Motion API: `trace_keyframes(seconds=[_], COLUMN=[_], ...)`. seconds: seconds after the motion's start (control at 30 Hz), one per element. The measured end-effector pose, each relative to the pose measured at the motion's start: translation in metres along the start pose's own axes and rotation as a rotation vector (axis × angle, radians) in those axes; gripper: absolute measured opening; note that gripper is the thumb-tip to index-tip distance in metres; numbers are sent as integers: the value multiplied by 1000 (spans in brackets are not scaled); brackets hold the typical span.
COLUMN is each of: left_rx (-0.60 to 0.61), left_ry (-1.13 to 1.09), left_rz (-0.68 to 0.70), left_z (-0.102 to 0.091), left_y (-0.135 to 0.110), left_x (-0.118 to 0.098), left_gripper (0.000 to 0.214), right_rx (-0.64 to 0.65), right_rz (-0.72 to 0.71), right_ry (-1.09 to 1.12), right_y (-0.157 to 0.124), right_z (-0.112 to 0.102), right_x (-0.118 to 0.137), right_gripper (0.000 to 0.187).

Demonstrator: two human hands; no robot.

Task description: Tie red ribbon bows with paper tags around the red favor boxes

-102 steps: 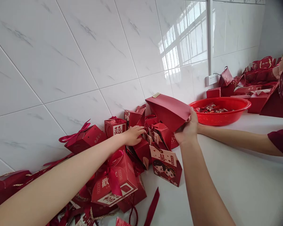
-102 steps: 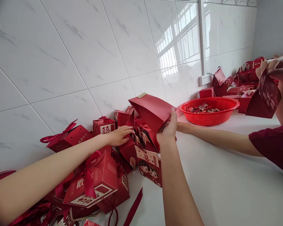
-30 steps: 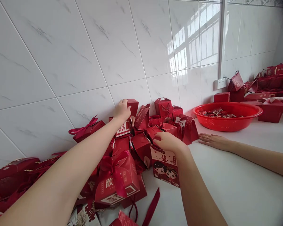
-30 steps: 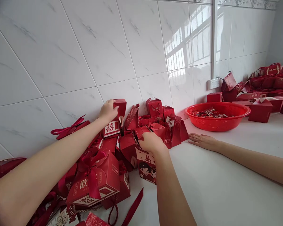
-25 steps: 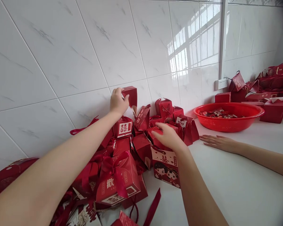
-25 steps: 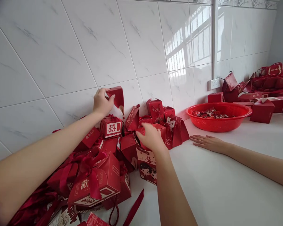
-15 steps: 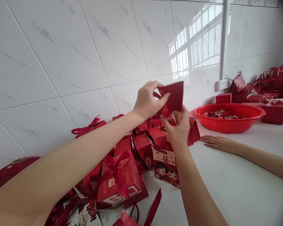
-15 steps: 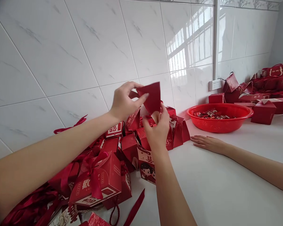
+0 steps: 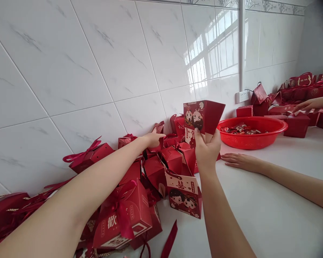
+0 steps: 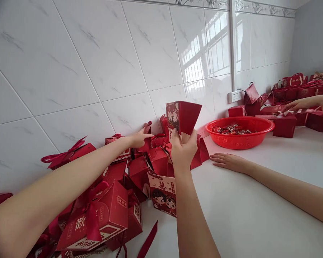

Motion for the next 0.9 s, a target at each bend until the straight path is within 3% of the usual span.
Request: trace_keyframes(seconds=[0.1, 0.43, 0.7, 0.9], left_rx=[93, 20, -83, -219], left_ry=[64, 254, 257, 206], left_rz=[-31, -75, -162, -254], left_z=[10, 6, 9, 1], left_y=[-6, -36, -42, -52], left_x=[6, 24, 29, 44], left_gripper=[54, 47, 57, 46], right_rx=[-5, 53, 41, 34], right_rz=[1, 11, 28, 20], right_ry=[7, 12, 10, 8], right_y=[0, -5, -4, -5], right_z=[-1, 2, 2, 3], right_x=[0, 5, 2, 3], right_gripper=[36, 35, 33, 31])
Point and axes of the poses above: each hand's wrist, its own y-axis towards the middle knuckle, its own z-axis out of the palm, x = y × z, the point moved 4 cm from there along y, towards the middle knuckle, and after that the axes turned 13 degrees about z, right-handed, at the moved point
